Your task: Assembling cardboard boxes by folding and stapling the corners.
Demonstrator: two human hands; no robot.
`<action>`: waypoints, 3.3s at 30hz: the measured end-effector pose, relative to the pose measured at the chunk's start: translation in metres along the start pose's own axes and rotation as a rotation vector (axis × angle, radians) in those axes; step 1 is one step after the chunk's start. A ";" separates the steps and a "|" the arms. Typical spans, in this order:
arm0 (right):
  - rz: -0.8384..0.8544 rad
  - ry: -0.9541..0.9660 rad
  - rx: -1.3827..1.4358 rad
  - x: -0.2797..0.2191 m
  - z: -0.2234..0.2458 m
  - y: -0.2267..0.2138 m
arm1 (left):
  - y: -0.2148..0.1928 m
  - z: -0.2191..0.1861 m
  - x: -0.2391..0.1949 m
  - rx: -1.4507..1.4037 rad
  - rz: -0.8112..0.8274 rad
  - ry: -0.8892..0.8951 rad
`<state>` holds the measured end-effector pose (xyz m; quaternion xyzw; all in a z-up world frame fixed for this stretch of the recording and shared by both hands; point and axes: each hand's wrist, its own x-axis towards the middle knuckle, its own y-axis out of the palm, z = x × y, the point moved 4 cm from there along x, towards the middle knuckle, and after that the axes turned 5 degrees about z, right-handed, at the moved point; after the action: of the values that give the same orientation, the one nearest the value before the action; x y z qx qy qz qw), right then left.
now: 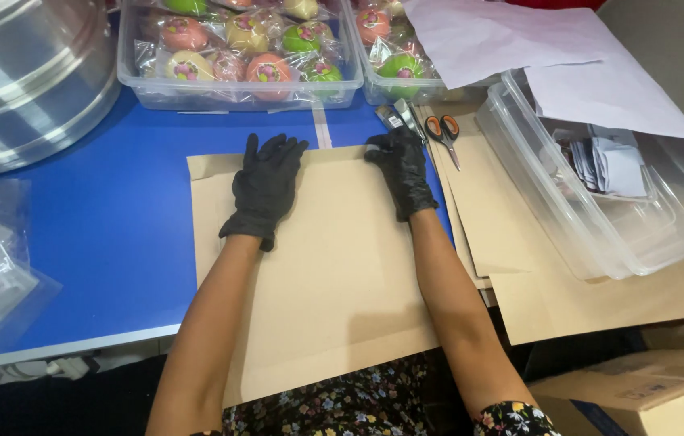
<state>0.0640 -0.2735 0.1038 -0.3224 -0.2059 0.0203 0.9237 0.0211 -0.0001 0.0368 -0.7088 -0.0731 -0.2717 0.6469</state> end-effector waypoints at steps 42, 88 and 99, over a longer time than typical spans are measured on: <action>0.366 0.031 0.060 -0.028 0.105 0.175 | -0.092 0.107 -0.049 -0.642 -0.051 -0.570; 0.941 -0.734 0.523 -0.157 0.221 0.102 | -0.096 0.107 -0.053 -0.969 -0.088 -0.676; 0.098 -0.196 -0.105 -0.007 0.054 -0.009 | -0.097 0.105 -0.051 -0.970 -0.120 -0.725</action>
<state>0.0357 -0.2502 0.1451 -0.3767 -0.2797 0.0861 0.8789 -0.0361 0.1276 0.0960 -0.9647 -0.1964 -0.0513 0.1677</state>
